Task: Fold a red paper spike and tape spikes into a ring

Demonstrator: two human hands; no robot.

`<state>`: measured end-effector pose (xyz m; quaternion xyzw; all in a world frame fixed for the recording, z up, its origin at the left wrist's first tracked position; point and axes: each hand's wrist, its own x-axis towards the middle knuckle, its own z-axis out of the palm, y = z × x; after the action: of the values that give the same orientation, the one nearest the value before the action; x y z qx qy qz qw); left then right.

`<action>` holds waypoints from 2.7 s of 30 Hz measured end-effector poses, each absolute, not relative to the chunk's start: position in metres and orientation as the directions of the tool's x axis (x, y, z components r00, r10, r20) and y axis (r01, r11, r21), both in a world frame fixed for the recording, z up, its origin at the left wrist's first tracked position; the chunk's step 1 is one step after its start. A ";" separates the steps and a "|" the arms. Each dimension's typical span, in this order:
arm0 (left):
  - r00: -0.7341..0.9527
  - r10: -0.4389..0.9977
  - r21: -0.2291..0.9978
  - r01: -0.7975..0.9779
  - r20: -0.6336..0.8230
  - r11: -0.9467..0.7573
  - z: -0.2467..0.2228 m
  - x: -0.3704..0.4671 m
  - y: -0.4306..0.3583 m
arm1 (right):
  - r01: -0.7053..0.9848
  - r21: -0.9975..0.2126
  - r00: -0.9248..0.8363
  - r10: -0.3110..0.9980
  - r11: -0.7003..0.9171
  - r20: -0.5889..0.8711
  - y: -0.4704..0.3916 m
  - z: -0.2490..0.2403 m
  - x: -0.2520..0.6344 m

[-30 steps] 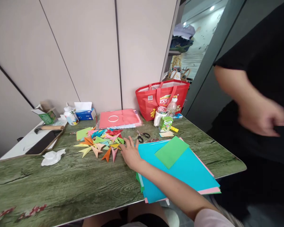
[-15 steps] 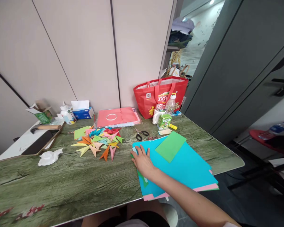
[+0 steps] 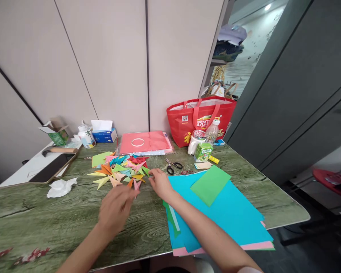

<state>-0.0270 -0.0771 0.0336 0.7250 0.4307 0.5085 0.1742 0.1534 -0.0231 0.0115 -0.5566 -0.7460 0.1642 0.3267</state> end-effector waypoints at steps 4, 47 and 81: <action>0.128 0.844 0.523 0.734 0.521 -0.434 0.028 -0.039 -0.024 | 0.661 -0.693 -0.080 0.945 0.290 0.319 -0.016 0.002 0.125; 0.029 0.660 0.494 0.638 0.751 -0.591 0.005 -0.059 -0.008 | -0.224 -0.953 -0.141 0.961 0.204 0.239 -0.020 0.001 0.104; 0.078 0.997 0.938 -0.345 -0.004 0.031 0.016 -0.042 -0.012 | 0.821 -0.446 -0.244 0.926 0.356 0.290 0.158 0.035 0.098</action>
<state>-0.0425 -0.0117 0.0162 0.4186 0.3894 0.5561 0.6032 0.0979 0.1577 0.0348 -0.5585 -0.7820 0.1012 0.2574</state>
